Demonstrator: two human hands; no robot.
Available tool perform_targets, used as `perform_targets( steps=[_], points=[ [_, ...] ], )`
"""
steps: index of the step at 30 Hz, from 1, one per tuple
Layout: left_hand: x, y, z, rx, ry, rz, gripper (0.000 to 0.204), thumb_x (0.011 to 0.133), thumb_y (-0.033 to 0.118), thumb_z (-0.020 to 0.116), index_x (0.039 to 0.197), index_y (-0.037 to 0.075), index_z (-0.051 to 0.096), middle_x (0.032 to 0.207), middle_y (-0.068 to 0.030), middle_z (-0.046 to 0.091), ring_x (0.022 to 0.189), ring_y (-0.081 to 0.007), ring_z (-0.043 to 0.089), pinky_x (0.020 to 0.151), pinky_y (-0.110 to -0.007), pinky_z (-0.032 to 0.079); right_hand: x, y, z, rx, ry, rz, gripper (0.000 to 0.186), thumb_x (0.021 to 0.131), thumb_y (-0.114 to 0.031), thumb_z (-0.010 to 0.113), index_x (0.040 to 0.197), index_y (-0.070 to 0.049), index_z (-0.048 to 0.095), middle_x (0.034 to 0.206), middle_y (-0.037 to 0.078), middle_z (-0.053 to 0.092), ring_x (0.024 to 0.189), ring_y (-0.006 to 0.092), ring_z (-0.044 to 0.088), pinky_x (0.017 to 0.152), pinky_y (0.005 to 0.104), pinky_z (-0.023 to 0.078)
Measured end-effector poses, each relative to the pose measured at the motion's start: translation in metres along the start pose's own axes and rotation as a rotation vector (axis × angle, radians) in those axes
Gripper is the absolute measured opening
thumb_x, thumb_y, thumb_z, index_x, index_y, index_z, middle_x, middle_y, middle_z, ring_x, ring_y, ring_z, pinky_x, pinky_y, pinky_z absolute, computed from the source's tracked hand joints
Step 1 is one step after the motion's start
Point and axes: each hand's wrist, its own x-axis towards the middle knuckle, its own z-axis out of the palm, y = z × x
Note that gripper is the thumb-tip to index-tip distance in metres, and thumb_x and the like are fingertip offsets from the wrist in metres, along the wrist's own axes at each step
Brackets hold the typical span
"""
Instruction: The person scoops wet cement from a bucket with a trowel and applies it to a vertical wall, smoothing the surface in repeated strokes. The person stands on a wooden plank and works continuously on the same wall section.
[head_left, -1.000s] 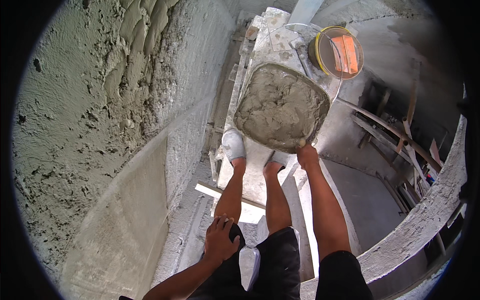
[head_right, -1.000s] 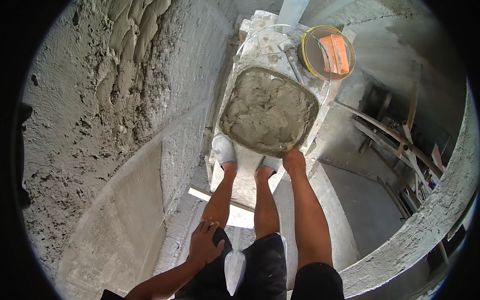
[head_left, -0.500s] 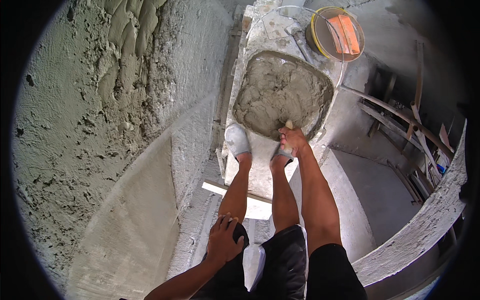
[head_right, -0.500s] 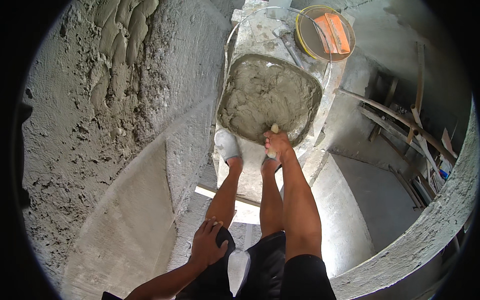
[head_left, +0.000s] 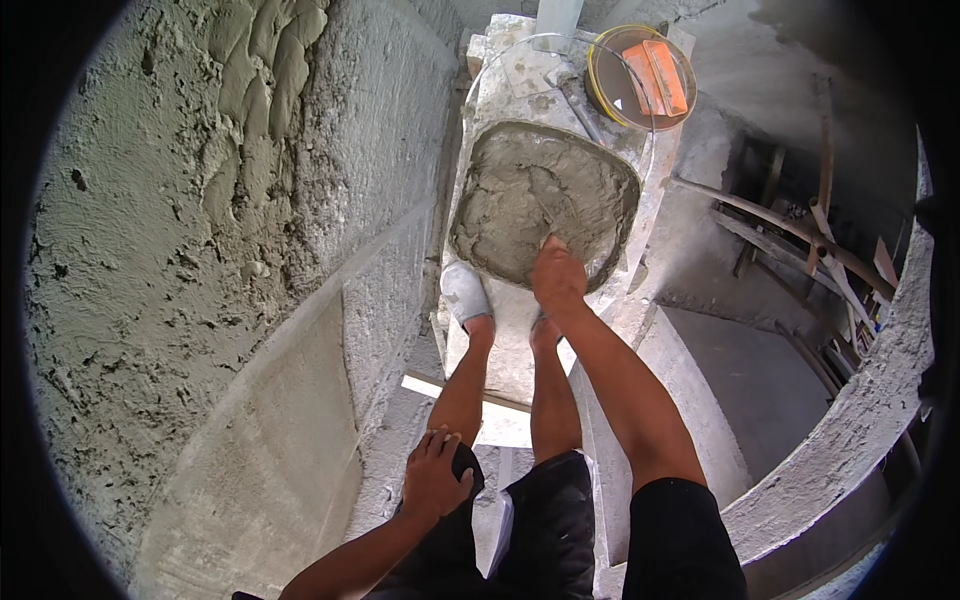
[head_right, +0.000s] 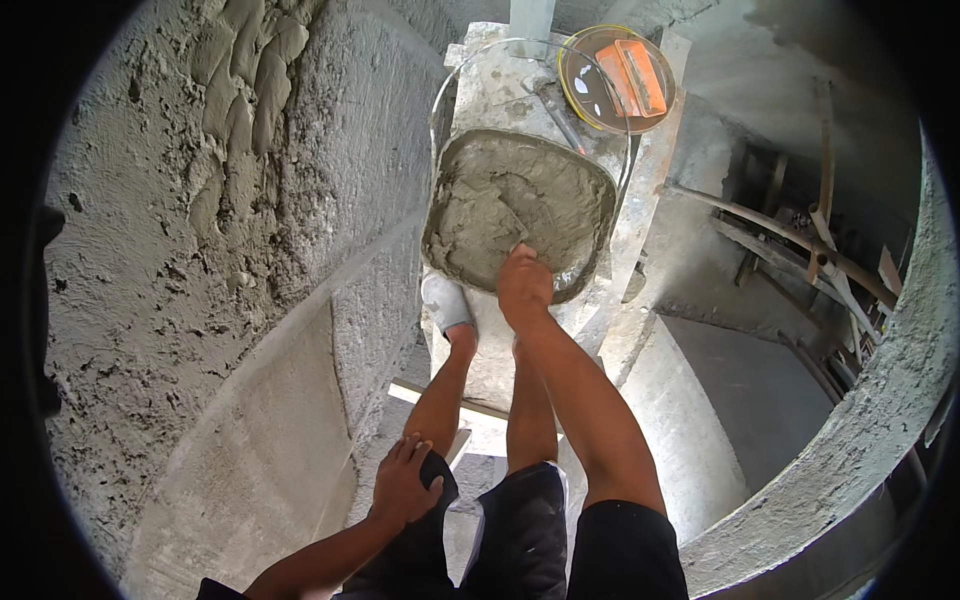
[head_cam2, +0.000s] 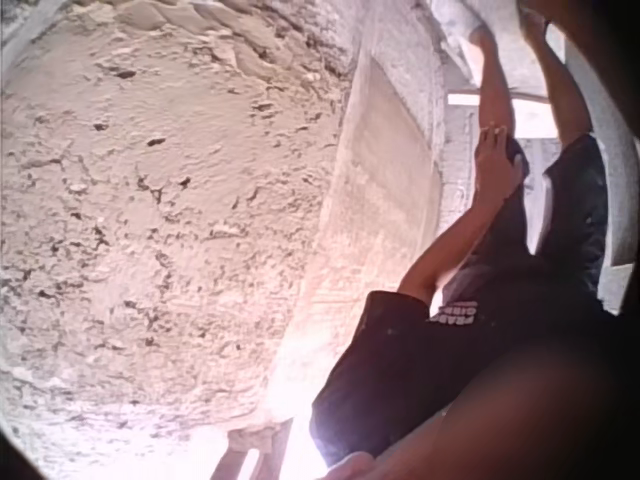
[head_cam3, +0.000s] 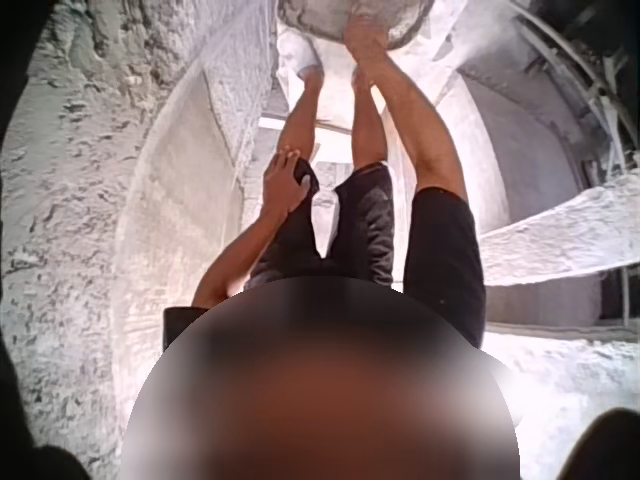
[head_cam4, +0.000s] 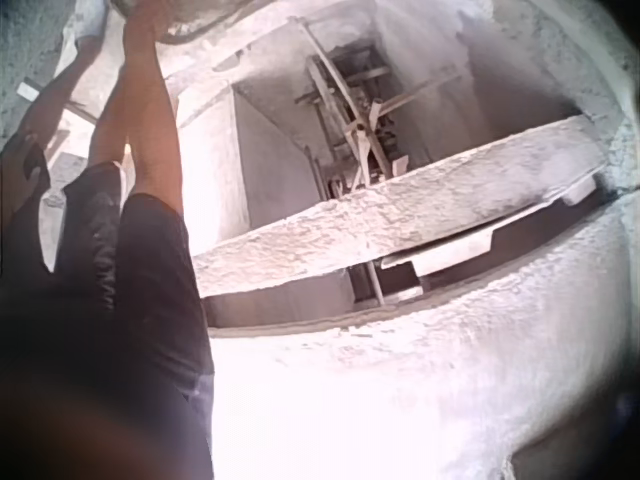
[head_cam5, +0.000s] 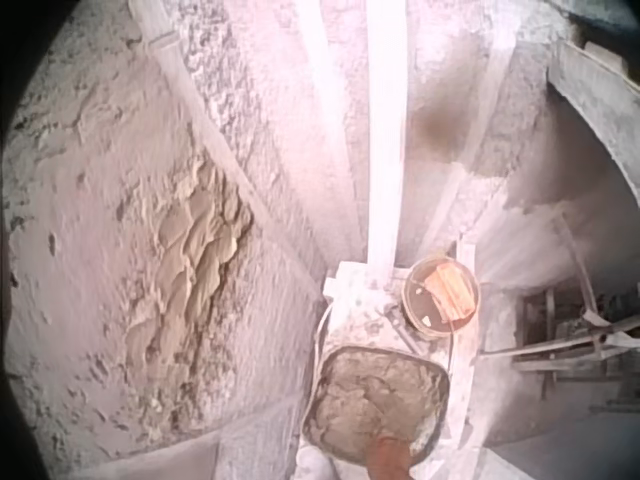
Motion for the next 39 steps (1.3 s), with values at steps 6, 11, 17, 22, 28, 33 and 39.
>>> perform_targets(
  steps=[6,11,17,22,28,33,39],
  points=[
    [0.002,0.003,-0.002,-0.03,-0.005,-0.02,0.074,0.088,0.039,0.07,0.152,0.008,0.049,0.161,-0.0165,0.042,0.15,-0.0372,0.036,0.123,-0.05,0.032,-0.112,0.028,-0.057,0.121,-0.043,0.093,0.042,0.098,-0.018,0.058,0.132,0.003,0.047,0.113,0.028,0.07,0.1,0.0412,0.073,0.089,0.0463,0.059],
    [0.003,0.006,-0.003,-0.072,-0.022,-0.032,0.074,0.088,0.039,0.07,0.15,0.006,0.05,0.161,-0.0169,0.041,0.15,-0.0378,0.036,0.123,-0.049,0.031,-0.122,0.075,-0.059,0.082,-0.081,0.243,0.037,0.098,-0.022,0.06,0.127,0.0,0.052,0.115,0.028,0.07,0.103,0.0416,0.073,0.091,0.0488,0.058],
    [0.005,0.011,-0.006,-0.112,-0.018,-0.054,0.074,0.086,0.038,0.071,0.149,0.005,0.051,0.16,-0.0183,0.042,0.149,-0.0384,0.036,0.123,-0.049,0.031,-0.036,0.103,-0.026,0.148,-0.169,0.126,0.062,0.096,-0.05,0.067,0.133,-0.001,0.06,0.12,0.025,0.071,0.114,0.0413,0.068,0.097,0.0509,0.054],
    [0.01,0.02,-0.003,-0.117,-0.035,-0.088,0.074,0.085,0.038,0.072,0.149,0.006,0.051,0.16,-0.0183,0.042,0.149,-0.0397,0.036,0.123,-0.049,0.032,0.002,0.126,-0.124,0.262,0.123,0.133,0.053,0.093,-0.046,0.072,0.121,-0.002,0.069,0.119,0.025,0.072,0.116,0.0421,0.067,0.099,0.0503,0.052],
    [0.016,0.027,0.001,-0.127,-0.046,-0.091,0.075,0.084,0.039,0.073,0.149,0.007,0.052,0.159,-0.0182,0.043,0.15,-0.0401,0.034,0.123,-0.05,0.031,0.112,0.156,-0.23,0.317,0.69,0.135,0.039,0.091,-0.031,0.074,0.12,-0.006,0.072,0.115,0.022,0.074,0.113,0.041,0.068,0.097,0.049,0.053],
    [0.014,0.03,0.005,-0.163,-0.038,-0.108,0.077,0.084,0.04,0.073,0.15,0.007,0.051,0.16,-0.0189,0.041,0.151,-0.0416,0.033,0.123,-0.052,0.03,0.16,0.153,-0.25,0.133,0.498,0.176,0.041,0.091,-0.039,0.071,0.12,-0.011,0.075,0.124,0.023,0.07,0.116,0.0395,0.067,0.099,0.0477,0.053],
    [0.012,0.032,0.011,-0.144,-0.019,-0.104,0.076,0.087,0.042,0.07,0.151,0.007,0.05,0.161,-0.02,0.04,0.151,-0.0423,0.033,0.123,-0.052,0.029,0.135,0.156,-0.241,0.216,0.933,0.039,0.024,0.091,-0.027,0.071,0.104,-0.007,0.074,0.114,0.016,0.069,0.106,0.0384,0.065,0.094,0.0486,0.051]
  ],
)
